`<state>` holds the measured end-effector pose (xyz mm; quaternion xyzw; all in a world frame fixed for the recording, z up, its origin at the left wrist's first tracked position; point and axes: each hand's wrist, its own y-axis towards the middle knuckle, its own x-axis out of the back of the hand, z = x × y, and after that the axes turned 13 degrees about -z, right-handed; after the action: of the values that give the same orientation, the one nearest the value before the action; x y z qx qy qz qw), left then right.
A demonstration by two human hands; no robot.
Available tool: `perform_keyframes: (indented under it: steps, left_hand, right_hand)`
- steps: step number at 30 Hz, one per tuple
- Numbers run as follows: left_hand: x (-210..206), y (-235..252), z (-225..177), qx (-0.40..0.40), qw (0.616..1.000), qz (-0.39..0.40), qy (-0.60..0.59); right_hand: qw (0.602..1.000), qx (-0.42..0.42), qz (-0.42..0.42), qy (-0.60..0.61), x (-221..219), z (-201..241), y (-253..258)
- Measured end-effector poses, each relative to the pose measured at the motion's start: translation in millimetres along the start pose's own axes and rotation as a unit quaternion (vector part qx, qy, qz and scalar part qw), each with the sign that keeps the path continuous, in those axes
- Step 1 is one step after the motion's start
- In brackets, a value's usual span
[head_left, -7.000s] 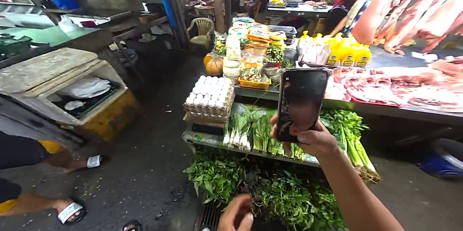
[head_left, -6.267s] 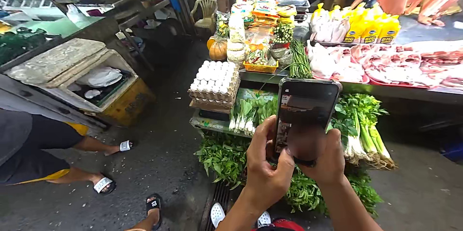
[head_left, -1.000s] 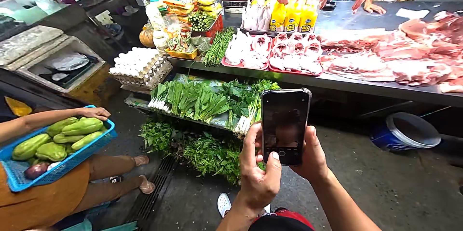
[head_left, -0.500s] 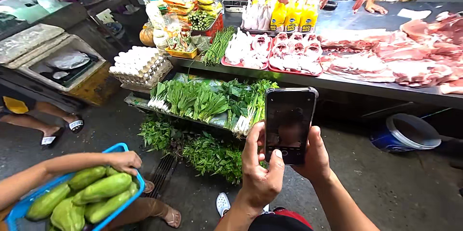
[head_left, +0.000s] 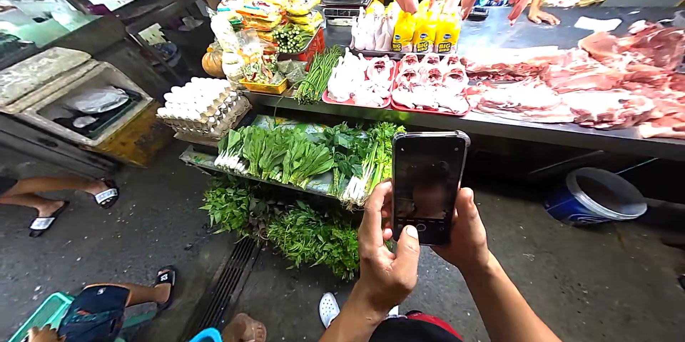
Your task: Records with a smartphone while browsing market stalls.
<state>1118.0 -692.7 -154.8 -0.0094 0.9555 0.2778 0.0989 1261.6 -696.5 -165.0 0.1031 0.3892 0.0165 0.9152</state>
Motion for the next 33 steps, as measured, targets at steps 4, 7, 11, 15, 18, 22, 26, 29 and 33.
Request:
perform_keyframes:
  steps: [4, 7, 11, 15, 18, 22, 26, 29, 33]
  left_hand:
    - [-0.5, 0.4, -0.8, 0.0, 1.0, 0.002, -0.001]
    - [-0.4, 0.3, -1.0, -0.001, 1.0, 0.0, -0.003]
    - [0.5, 0.5, -2.3, -0.003, 1.0, -0.001, -0.003]
    - [1.8, 0.6, -1.7, -0.003, 1.0, -0.003, 0.0]
    - [1.7, 0.6, -2.3, -0.002, 1.0, -0.005, -0.005]
    - [2.1, 0.7, -2.1, -0.005, 1.0, -0.006, -0.008]
    - [-1.0, -0.4, -3.2, -0.029, 0.997, -0.036, 0.068]
    - [-4.7, -1.0, -5.4, -0.055, 0.98, -0.063, 0.182]
    - [-9.5, -4.2, -5.2, -0.066, 0.966, -0.074, 0.239]
  right_hand:
    - [1.0, -0.002, 0.005, -0.002, 1.2, 0.4, -0.5]
    - [1.0, -0.004, 0.004, -0.004, -0.2, 0.8, -0.9]
    - [1.0, -0.006, 0.012, 0.005, 0.2, -0.2, -0.1]
    - [1.0, -0.013, 0.009, 0.012, -2.9, 0.1, 0.4]
    - [1.0, -0.015, 0.007, 0.013, -2.9, -0.5, 0.3]
    - [1.0, -0.009, 0.01, 0.013, -2.7, -1.4, 0.5]
    - [1.0, -0.006, 0.001, -0.006, -3.4, -2.2, 0.8]
    - [0.999, 0.005, -0.023, -0.027, -7.7, -4.7, 0.2]
    - [0.999, 0.029, -0.029, -0.036, -7.8, -6.6, 0.4]
